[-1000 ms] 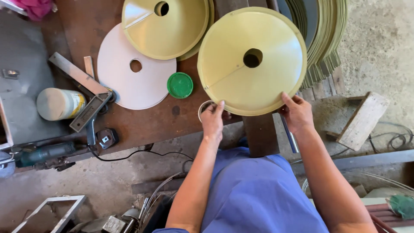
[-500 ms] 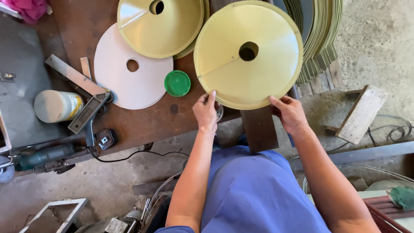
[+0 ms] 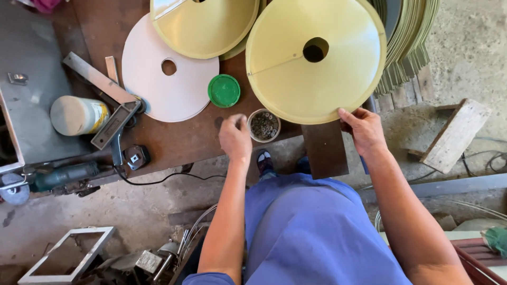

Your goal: The person assembles yellow plastic cones by placing small metal fasteners into pre-drilled holes and tapping them with a hammer. They repeatedly pick up cones, align them on a metal block, insert fasteners, and strike them to secure the pieces.

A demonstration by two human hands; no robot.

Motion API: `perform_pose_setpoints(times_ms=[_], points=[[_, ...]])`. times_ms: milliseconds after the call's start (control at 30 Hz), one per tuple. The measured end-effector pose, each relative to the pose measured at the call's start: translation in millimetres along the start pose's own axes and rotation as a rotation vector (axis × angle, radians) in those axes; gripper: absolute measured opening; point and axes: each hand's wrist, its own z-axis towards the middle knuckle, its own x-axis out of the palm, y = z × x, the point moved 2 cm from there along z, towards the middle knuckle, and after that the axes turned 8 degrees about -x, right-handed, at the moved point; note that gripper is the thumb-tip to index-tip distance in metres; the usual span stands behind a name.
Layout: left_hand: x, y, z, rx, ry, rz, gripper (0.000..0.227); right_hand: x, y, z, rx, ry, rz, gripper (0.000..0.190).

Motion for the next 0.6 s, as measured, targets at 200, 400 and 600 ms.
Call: perform_pose_setpoints(times_ms=[200, 400, 600], points=[[7, -15, -32, 0.04, 0.222, 0.325, 0.013, 1, 5, 0, -0.029, -0.008, -0.04, 0.017], [19, -11, -32, 0.141, 0.172, 0.347, 0.017, 2, 7, -2, -0.013, 0.0, -0.045, 0.018], [34, 4, -25, 0.285, 0.205, 0.437, 0.018, -3, 3, 1, -0.012, 0.012, -0.056, 0.019]])
